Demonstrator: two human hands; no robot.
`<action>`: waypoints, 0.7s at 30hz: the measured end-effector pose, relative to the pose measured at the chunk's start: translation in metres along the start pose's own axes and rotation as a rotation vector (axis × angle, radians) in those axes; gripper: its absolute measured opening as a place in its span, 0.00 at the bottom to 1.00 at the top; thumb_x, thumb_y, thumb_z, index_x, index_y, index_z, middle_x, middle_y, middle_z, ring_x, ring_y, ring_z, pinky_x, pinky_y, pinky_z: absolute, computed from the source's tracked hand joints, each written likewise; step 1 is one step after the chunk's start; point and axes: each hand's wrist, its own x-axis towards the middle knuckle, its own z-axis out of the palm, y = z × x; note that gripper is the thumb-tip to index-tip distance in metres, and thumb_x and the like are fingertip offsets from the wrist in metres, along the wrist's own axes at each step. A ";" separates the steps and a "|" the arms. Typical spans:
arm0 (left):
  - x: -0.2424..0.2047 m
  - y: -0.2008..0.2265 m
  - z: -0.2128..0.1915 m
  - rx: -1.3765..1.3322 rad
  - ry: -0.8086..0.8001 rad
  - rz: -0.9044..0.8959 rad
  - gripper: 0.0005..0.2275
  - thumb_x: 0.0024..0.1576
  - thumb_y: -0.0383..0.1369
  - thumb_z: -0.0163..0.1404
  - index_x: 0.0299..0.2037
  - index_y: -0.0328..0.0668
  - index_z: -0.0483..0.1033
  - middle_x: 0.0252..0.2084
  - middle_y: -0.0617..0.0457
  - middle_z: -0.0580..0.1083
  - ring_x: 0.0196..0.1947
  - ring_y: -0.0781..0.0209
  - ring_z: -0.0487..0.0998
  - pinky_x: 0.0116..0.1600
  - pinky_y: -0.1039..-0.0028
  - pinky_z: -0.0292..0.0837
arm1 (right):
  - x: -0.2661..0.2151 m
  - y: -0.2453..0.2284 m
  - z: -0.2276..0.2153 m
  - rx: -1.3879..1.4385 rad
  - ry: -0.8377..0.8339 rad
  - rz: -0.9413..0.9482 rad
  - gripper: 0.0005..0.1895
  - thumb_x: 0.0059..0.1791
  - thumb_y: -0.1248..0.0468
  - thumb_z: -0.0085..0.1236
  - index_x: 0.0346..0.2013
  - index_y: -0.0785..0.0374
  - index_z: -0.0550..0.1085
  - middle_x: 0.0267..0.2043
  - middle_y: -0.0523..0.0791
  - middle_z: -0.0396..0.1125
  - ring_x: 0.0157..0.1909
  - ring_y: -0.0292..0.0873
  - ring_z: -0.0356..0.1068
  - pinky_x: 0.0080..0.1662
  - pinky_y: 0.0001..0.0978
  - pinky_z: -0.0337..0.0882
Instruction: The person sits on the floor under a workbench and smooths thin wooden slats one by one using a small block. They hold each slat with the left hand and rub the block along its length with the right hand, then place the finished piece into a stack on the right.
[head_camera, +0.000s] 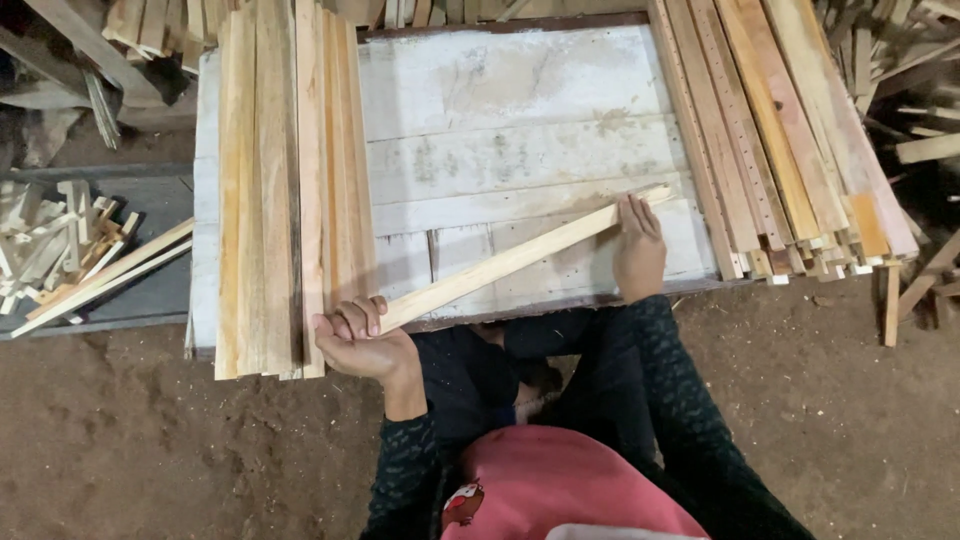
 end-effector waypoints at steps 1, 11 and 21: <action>0.000 -0.001 0.000 -0.019 -0.001 -0.008 0.22 0.66 0.36 0.42 0.17 0.56 0.52 0.11 0.64 0.49 0.11 0.69 0.54 0.27 0.75 0.63 | -0.002 -0.008 0.000 0.043 0.003 -0.022 0.20 0.52 0.77 0.53 0.59 0.70 0.76 0.58 0.58 0.72 0.62 0.60 0.69 0.64 0.47 0.67; 0.002 0.001 -0.002 -0.017 0.001 0.011 0.22 0.66 0.35 0.43 0.17 0.56 0.52 0.11 0.63 0.50 0.10 0.67 0.54 0.26 0.73 0.64 | 0.005 -0.100 -0.073 0.324 -0.148 0.034 0.36 0.47 0.86 0.39 0.67 0.61 0.71 0.65 0.52 0.68 0.67 0.61 0.62 0.70 0.48 0.57; 0.000 0.000 0.001 -0.004 -0.016 0.020 0.22 0.67 0.35 0.41 0.17 0.57 0.52 0.11 0.64 0.50 0.10 0.69 0.54 0.27 0.74 0.64 | 0.007 -0.175 -0.070 0.178 -0.095 -0.080 0.28 0.49 0.82 0.44 0.63 0.65 0.73 0.62 0.51 0.70 0.64 0.59 0.66 0.67 0.51 0.62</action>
